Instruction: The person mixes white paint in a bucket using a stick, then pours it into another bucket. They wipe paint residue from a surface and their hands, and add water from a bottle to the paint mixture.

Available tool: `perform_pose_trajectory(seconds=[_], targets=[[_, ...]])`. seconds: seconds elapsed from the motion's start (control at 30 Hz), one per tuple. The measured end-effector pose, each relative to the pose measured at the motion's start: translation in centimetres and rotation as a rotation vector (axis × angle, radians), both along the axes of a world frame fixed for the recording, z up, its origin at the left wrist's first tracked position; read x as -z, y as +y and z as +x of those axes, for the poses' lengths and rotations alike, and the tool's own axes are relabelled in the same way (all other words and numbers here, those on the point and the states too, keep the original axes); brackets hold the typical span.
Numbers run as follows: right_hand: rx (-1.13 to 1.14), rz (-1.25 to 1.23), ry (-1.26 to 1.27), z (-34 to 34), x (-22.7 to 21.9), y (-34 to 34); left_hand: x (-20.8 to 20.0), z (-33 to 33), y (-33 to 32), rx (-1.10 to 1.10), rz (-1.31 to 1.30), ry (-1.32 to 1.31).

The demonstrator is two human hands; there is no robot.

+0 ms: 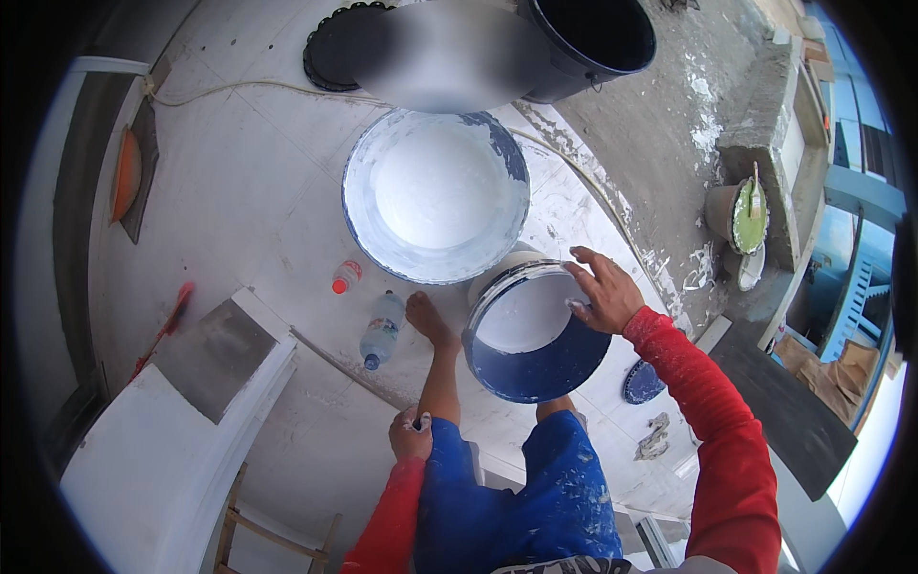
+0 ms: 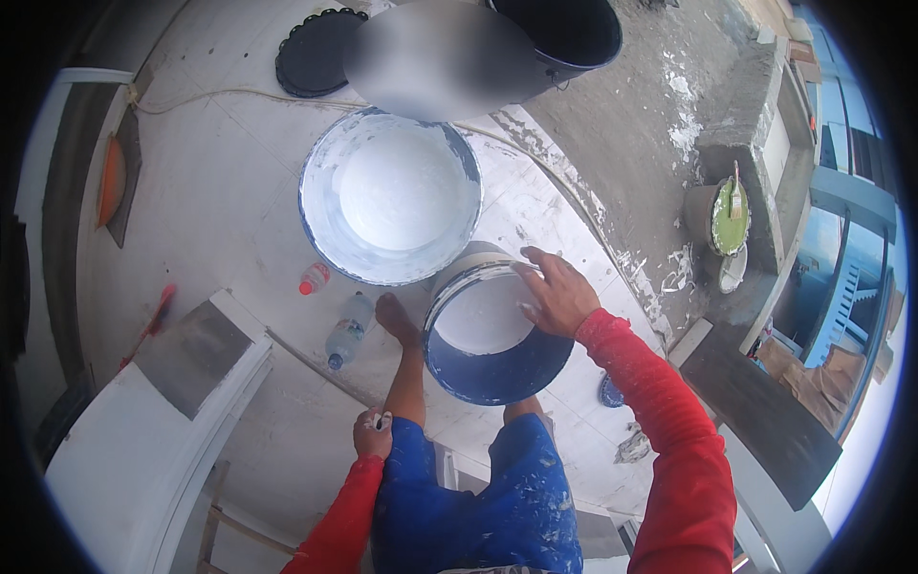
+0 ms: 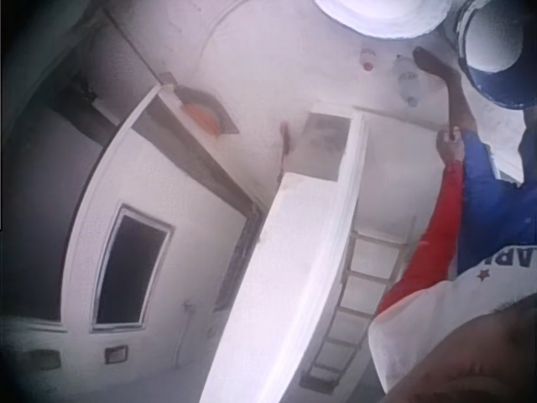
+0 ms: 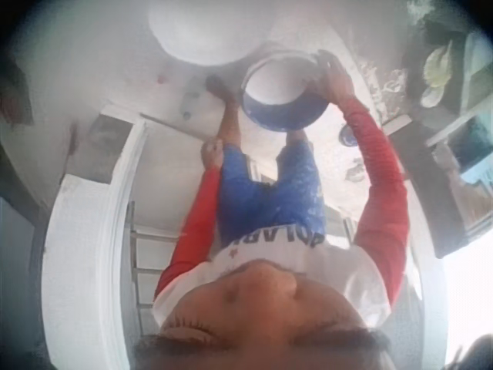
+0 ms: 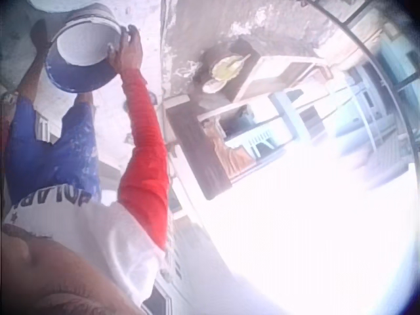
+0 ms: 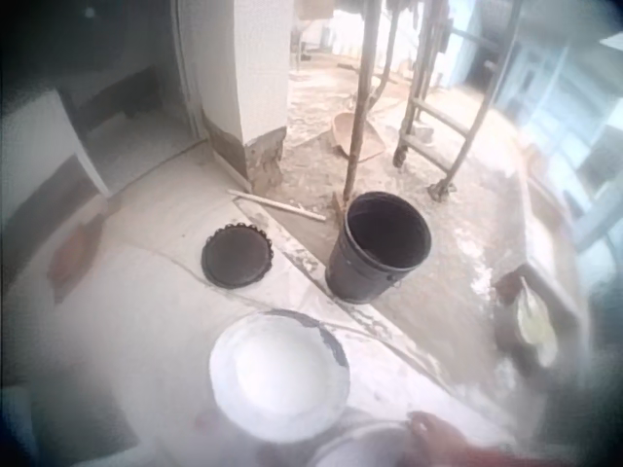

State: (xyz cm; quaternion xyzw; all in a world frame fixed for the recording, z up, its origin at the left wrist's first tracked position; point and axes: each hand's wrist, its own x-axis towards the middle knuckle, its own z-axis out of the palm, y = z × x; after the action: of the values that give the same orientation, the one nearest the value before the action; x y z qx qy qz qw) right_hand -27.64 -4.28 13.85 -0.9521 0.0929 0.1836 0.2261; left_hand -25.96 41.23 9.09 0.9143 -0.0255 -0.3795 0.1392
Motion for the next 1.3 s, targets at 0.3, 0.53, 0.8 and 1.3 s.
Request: perform_pose_trajectory(seconds=[0.3,0.53,0.8,1.3], targets=[[1.235,0.020,0.692,-36.6,-8.8,26.8,0.9,4.9,10.5,0.209,0.051,0.128],[1.366,0.652,1.023,-33.9,-17.9,43.2,-4.5,9.8,19.8,0.404,0.298,0.158],[1.387,0.430,0.412,-31.0,-14.6,54.6,-2.7,11.9,10.5,0.467,-0.175,-0.048],[1.211,0.551,0.949,-21.9,-13.1,60.2,10.6,0.7,-11.9,-0.055,-0.582,0.583]])
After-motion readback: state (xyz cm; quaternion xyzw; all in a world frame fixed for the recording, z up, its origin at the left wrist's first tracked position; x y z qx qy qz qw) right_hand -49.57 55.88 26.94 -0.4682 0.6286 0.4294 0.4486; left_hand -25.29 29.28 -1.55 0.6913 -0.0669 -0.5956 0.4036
